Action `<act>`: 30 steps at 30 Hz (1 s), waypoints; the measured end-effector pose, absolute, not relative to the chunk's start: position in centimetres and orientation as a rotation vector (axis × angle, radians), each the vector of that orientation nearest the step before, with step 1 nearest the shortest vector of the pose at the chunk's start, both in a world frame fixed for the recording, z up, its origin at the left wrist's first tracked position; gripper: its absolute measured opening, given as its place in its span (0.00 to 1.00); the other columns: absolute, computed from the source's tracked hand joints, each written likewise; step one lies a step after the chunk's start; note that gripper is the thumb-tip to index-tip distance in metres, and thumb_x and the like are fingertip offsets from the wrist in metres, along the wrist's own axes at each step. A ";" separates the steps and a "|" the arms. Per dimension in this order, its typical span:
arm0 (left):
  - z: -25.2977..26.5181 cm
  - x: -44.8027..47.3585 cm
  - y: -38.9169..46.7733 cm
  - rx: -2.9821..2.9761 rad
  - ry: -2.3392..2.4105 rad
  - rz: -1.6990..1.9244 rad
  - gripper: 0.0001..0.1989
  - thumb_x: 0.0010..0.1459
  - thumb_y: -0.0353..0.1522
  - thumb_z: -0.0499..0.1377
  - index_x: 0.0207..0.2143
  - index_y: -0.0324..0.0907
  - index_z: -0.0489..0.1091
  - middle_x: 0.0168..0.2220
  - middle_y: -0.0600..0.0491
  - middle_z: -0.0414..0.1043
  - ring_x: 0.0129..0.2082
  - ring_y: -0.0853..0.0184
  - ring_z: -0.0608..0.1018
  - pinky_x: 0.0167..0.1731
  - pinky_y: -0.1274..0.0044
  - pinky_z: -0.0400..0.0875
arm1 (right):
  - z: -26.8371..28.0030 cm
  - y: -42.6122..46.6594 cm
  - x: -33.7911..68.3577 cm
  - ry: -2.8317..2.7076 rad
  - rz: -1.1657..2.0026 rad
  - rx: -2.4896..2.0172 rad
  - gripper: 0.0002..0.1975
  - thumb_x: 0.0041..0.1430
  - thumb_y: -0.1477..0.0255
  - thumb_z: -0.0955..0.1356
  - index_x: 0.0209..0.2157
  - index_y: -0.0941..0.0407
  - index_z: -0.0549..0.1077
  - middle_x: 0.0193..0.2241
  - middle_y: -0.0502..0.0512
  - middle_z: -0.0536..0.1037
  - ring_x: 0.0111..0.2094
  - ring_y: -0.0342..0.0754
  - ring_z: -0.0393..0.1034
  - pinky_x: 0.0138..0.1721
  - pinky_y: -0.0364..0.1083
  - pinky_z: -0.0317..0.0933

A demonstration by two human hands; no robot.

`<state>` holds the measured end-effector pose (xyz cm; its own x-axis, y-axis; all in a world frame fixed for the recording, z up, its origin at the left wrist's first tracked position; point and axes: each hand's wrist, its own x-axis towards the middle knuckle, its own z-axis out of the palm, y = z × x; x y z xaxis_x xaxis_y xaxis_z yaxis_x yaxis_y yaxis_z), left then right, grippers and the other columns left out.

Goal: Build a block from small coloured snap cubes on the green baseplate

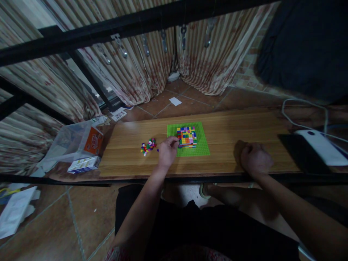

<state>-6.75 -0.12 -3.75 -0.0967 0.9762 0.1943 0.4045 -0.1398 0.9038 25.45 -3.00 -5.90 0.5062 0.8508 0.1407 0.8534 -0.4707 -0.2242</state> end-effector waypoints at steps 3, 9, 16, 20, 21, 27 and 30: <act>-3.9 -6.7 0.1 1.534 1.511 1.260 0.04 0.54 0.26 0.61 0.31 0.41 0.76 0.34 0.52 0.78 0.35 0.67 0.79 0.40 0.76 0.73 | -5.9 -3.0 25.5 -1.453 -0.033 -2.475 0.18 0.65 0.69 0.58 0.46 0.59 0.74 0.42 0.69 0.75 0.36 0.58 0.71 0.31 0.50 0.54; -4.2 -6.5 0.5 1.411 1.413 1.310 0.03 0.53 0.27 0.61 0.30 0.39 0.76 0.30 0.53 0.77 0.30 0.69 0.78 0.34 0.77 0.73 | -6.2 -2.9 25.6 -1.459 -0.039 -2.487 0.18 0.66 0.67 0.57 0.46 0.59 0.74 0.44 0.68 0.76 0.37 0.59 0.72 0.31 0.50 0.53; -4.0 -6.7 0.5 1.348 1.320 1.320 0.05 0.51 0.25 0.61 0.31 0.39 0.75 0.29 0.54 0.76 0.29 0.70 0.77 0.34 0.78 0.72 | -6.6 -2.9 25.8 -1.449 -0.090 -2.489 0.18 0.66 0.66 0.57 0.46 0.57 0.74 0.41 0.67 0.77 0.36 0.59 0.73 0.30 0.50 0.54; -4.0 -6.8 0.5 1.323 1.304 1.333 0.04 0.51 0.26 0.62 0.31 0.40 0.75 0.29 0.54 0.76 0.30 0.70 0.77 0.34 0.79 0.71 | -6.8 -2.8 25.8 -1.448 -0.106 -2.487 0.18 0.66 0.67 0.58 0.46 0.58 0.74 0.42 0.67 0.76 0.36 0.57 0.72 0.30 0.49 0.54; -4.1 -6.8 0.6 1.315 1.304 1.336 0.03 0.51 0.26 0.62 0.31 0.40 0.75 0.29 0.54 0.76 0.30 0.70 0.76 0.33 0.79 0.71 | -6.8 -2.8 25.8 -1.441 -0.113 -2.491 0.18 0.66 0.67 0.58 0.46 0.58 0.74 0.42 0.66 0.76 0.36 0.56 0.72 0.30 0.48 0.53; -4.5 -6.4 0.9 1.226 1.336 1.361 0.04 0.51 0.32 0.65 0.28 0.40 0.75 0.26 0.55 0.74 0.26 0.71 0.74 0.29 0.80 0.69 | -6.9 -2.7 25.8 -1.429 -0.120 -2.513 0.17 0.66 0.67 0.59 0.45 0.57 0.75 0.42 0.63 0.77 0.35 0.52 0.71 0.30 0.47 0.51; -4.4 -6.1 1.0 1.146 1.337 1.367 0.06 0.49 0.33 0.66 0.29 0.39 0.75 0.24 0.56 0.73 0.24 0.72 0.73 0.27 0.80 0.68 | -6.9 -2.7 25.9 -1.432 -0.121 -2.520 0.17 0.66 0.66 0.59 0.45 0.57 0.74 0.42 0.63 0.77 0.35 0.52 0.72 0.30 0.47 0.50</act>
